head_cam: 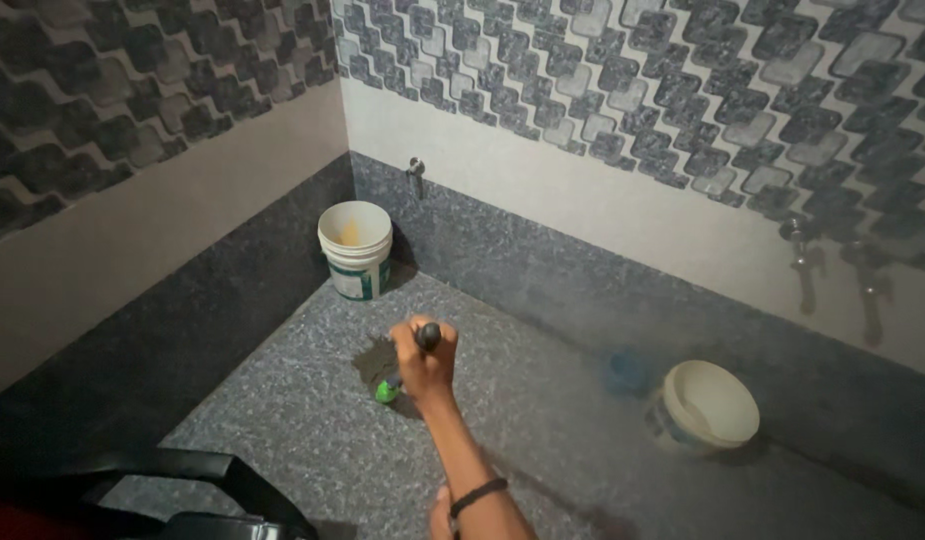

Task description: The person uses a handheld brush to spread and smooth a grey mortar-like substance around a circular floor drain. They repeatedly sweep the brush over the area to ensure even coverage around the drain edge.

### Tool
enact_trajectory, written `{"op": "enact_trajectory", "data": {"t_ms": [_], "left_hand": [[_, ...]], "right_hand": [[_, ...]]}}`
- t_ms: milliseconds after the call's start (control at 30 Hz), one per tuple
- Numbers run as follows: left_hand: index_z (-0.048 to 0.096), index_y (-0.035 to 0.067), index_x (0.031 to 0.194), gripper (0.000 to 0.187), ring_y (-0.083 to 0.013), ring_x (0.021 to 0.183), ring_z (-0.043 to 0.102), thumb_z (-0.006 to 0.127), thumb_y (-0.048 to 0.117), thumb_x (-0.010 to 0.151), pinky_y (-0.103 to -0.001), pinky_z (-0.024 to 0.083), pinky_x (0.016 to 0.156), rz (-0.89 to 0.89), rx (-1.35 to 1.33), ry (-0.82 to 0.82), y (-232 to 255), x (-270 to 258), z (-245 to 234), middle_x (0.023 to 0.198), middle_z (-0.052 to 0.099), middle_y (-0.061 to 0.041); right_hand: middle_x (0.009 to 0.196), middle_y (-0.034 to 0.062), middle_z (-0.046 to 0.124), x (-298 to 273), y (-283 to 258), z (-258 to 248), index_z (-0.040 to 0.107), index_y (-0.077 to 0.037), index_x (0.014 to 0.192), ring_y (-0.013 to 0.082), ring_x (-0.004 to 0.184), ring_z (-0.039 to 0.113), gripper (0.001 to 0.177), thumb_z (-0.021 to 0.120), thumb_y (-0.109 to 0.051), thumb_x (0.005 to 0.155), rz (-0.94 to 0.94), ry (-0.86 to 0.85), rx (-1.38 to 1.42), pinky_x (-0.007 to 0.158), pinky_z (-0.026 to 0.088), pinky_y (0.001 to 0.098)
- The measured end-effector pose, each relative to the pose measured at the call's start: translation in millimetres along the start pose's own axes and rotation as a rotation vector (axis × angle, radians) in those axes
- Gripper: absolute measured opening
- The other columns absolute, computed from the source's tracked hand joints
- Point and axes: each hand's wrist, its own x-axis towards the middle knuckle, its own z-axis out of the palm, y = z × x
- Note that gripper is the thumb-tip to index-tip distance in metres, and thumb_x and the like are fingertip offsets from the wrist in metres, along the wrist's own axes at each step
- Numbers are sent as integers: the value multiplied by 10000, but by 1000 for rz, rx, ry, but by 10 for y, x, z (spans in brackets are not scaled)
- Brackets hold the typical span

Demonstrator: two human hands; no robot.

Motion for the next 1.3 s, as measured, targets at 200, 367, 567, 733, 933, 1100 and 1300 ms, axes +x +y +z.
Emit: {"op": "enact_trajectory", "data": {"t_ms": [200,367,567,733,933,1100,1300], "left_hand": [[619,57,981,563,-310,772,638,468,592,893,-435,529,734,-67,-39,20,-53,-22,-112,870,616,-113],[619,67,967,603,-319,760,637,449,640,886,-449,525,736,-109,-81,31,-121,33,-189,849,623,-108],[619,80,950,652,-329,745,636,426,699,877,-466,520,739,-158,-203,34,313,-21,-216,825,630,-102],[652,55,1023,483,-225,854,634,446,491,994,-379,490,850,336,156,78,1438,-702,388,878,643,-61],[696,30,870,312,-231,802,657,740,338,904,-362,534,741,1146,945,93,2062,-1172,1284,920,653,-131],[693,39,829,267,-236,753,656,802,283,820,-382,522,688,1250,949,-19,2046,-1118,1321,846,675,-109],[626,37,622,354,-247,611,585,754,222,895,-397,455,775,1456,1093,85,1832,-988,1002,620,610,-67]], "right_hand": [[528,11,410,90,159,-216,459,-9,582,84,524,400,329,663,-119,815,23,-8,42,499,326,341],[517,-21,394,163,195,-314,448,-29,564,72,523,388,338,666,-117,807,32,10,9,490,317,337],[561,-59,375,68,49,-248,403,-70,562,60,545,356,431,703,-149,861,82,-64,57,498,292,317],[624,-76,518,-111,-197,-250,554,-80,633,46,599,454,336,768,-174,875,192,-305,87,533,381,279],[839,-77,676,-218,-151,-119,677,-84,951,51,769,621,98,612,-152,924,134,-375,340,688,514,236],[996,-15,636,-366,291,-50,593,-86,1029,111,943,606,178,552,-258,1046,154,-423,343,844,490,284],[1196,-16,567,-736,1019,23,567,-119,1203,105,1173,539,271,430,-333,1109,389,-625,775,1058,436,302]]}}
